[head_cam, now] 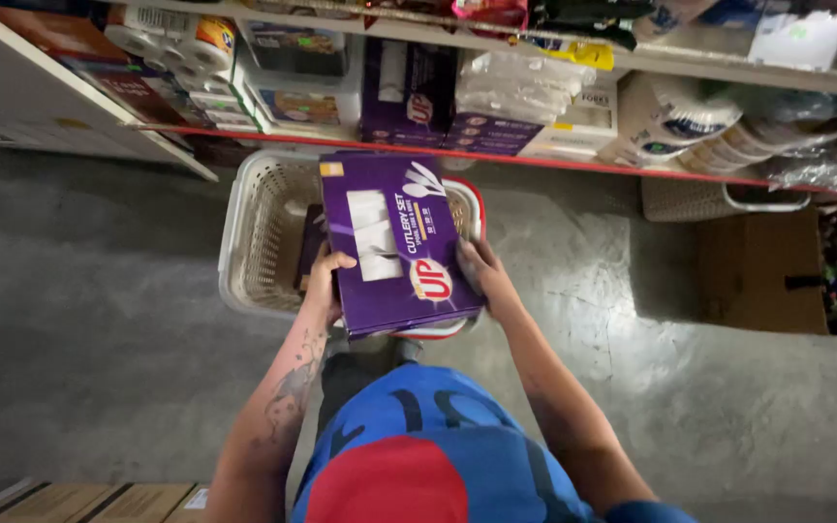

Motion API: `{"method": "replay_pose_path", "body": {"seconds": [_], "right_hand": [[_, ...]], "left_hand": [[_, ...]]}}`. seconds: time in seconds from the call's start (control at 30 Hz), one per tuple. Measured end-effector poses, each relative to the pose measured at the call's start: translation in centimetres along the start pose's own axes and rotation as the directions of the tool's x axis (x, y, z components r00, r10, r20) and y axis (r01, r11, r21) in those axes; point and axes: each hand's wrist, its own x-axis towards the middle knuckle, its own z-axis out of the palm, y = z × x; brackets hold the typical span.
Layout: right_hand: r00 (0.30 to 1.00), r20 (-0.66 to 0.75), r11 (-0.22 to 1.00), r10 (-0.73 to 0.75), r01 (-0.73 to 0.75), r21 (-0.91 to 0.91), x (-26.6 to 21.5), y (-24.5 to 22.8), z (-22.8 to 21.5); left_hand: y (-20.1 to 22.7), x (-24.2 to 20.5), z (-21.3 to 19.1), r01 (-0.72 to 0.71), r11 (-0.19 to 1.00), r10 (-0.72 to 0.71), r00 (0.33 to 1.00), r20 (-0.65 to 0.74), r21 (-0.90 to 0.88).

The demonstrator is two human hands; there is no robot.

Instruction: Wiping dust off boxes of cutlery sets using a cloth in a grocery store aisle.

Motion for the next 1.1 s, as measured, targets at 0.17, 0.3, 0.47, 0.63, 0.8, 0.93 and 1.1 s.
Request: {"method": "replay_pose_path", "body": {"seconds": [0.17, 0.3, 0.47, 0.63, 0.8, 0.93, 1.1], "right_hand": [[0.673, 0.416, 0.204, 0.612, -0.642, 0.739, -2.2, -1.5, -2.3], [0.64, 0.452, 0.16, 0.622, -0.668, 0.727, 1.7, 0.3, -3.8], [0.701, 0.339, 0.186, 0.627, -0.558, 0.809, 6.5, -2.3, -2.8], [0.675, 0.409, 0.21, 0.614, -0.639, 0.74, 13.2, 1.1, -1.4], [0.662, 0.405, 0.219, 0.631, -0.653, 0.725, 17.1, 2.3, -1.4], [0.661, 0.366, 0.266, 0.655, -0.654, 0.708, 18.8, 2.2, -1.1], [0.692, 0.258, 0.328, 0.674, -0.593, 0.735, 19.9, 3.0, 1.2]], "left_hand": [[-3.8, 9.3, -2.8, 0.349, 0.936, -0.348, 0.937, 0.019, -0.04], [5.6, 2.1, 6.6, 0.33, 0.944, -0.33, 0.944, 0.03, -0.007], [7.0, 6.8, 7.9, 0.281, 0.901, -0.277, 0.959, -0.06, 0.33], [11.0, 8.1, 9.5, 0.259, 0.884, -0.283, 0.959, 0.004, 0.389], [9.5, 14.7, 7.3, 0.244, 0.849, -0.306, 0.95, 0.059, 0.469], [10.9, 15.2, 7.3, 0.211, 0.862, -0.279, 0.957, 0.084, 0.46], [8.8, 19.7, 6.5, 0.124, 0.869, -0.185, 0.979, 0.082, 0.479]]}}
